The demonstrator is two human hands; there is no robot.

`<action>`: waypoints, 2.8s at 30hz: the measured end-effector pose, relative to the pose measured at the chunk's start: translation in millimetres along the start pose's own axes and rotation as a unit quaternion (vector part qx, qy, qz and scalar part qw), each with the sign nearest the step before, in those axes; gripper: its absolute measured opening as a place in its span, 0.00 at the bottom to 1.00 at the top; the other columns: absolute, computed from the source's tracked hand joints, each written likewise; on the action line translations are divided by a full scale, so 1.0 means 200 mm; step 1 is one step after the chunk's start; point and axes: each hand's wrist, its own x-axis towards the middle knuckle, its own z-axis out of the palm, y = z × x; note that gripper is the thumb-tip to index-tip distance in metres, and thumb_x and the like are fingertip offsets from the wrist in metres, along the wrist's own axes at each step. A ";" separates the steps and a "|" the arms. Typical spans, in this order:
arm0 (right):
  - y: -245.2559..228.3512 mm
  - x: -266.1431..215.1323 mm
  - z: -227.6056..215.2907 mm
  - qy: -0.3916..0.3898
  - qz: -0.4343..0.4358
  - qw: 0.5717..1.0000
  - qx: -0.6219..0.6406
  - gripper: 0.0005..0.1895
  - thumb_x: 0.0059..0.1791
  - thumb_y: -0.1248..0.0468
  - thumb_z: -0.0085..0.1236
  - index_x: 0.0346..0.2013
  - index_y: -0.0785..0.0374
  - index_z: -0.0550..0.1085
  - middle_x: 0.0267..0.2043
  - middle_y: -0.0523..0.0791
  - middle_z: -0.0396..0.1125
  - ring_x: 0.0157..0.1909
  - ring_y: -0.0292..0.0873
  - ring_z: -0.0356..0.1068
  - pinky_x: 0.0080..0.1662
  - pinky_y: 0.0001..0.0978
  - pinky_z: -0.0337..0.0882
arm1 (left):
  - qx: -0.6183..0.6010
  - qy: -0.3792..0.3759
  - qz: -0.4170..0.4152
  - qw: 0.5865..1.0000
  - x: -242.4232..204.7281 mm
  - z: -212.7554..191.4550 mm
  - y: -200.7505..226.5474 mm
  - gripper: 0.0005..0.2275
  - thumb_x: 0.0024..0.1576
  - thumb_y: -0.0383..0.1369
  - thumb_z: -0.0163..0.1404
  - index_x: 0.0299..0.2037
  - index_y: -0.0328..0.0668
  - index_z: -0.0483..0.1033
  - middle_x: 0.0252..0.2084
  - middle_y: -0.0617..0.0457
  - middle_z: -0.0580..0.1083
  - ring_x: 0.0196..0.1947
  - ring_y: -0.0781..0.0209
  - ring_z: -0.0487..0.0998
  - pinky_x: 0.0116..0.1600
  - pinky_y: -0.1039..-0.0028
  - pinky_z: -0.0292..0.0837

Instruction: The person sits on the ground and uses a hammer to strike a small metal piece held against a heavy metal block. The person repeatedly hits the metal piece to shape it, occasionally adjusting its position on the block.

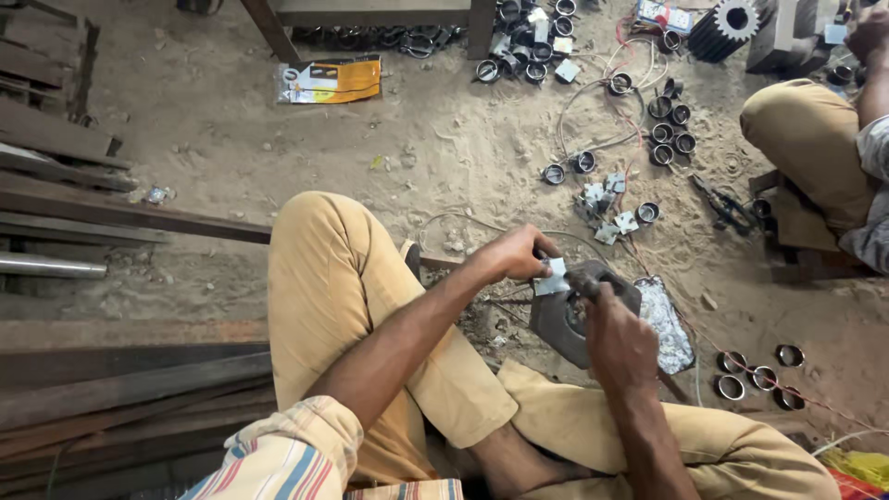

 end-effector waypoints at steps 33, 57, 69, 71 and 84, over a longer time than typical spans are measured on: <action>-0.03 0.01 -0.09 0.109 -0.038 0.977 0.179 0.11 0.59 0.63 0.45 0.52 0.66 0.69 0.34 0.59 0.72 0.31 0.63 0.73 0.32 0.54 0.69 | 0.018 0.002 -0.027 0.999 -0.07 -0.02 0.11 0.15 0.49 0.29 0.62 0.48 0.47 0.85 0.43 0.50 0.83 0.42 0.63 0.82 0.48 0.71 0.77; -0.04 0.00 -0.07 -0.006 0.050 0.993 0.109 0.13 0.57 0.59 0.47 0.50 0.65 0.70 0.32 0.59 0.72 0.34 0.65 0.73 0.34 0.60 0.69 | -0.013 0.034 -0.062 0.997 -0.04 -0.02 0.06 0.17 0.52 0.31 0.60 0.52 0.50 0.83 0.43 0.49 0.83 0.40 0.61 0.82 0.45 0.69 0.78; -0.02 0.03 -0.07 -0.073 0.057 0.990 0.104 0.17 0.54 0.55 0.51 0.52 0.62 0.71 0.33 0.58 0.73 0.36 0.65 0.73 0.35 0.60 0.69 | -0.012 0.057 0.004 0.998 -0.02 0.01 -0.02 0.16 0.50 0.31 0.62 0.49 0.41 0.82 0.44 0.48 0.82 0.42 0.62 0.82 0.47 0.71 0.76; -0.02 0.03 -0.06 -0.042 0.026 0.993 0.110 0.19 0.53 0.57 0.51 0.55 0.64 0.70 0.33 0.58 0.73 0.35 0.65 0.73 0.35 0.59 0.69 | -0.033 0.045 -0.016 0.998 -0.02 0.02 -0.01 0.16 0.51 0.31 0.61 0.50 0.42 0.83 0.44 0.48 0.82 0.41 0.61 0.81 0.46 0.70 0.77; -0.01 0.02 -0.07 -0.061 0.037 0.992 0.108 0.17 0.55 0.57 0.50 0.53 0.63 0.70 0.34 0.57 0.73 0.36 0.62 0.74 0.35 0.56 0.70 | 0.039 0.034 -0.039 0.998 -0.03 -0.01 0.02 0.20 0.50 0.37 0.63 0.52 0.37 0.81 0.44 0.44 0.82 0.41 0.59 0.82 0.47 0.69 0.77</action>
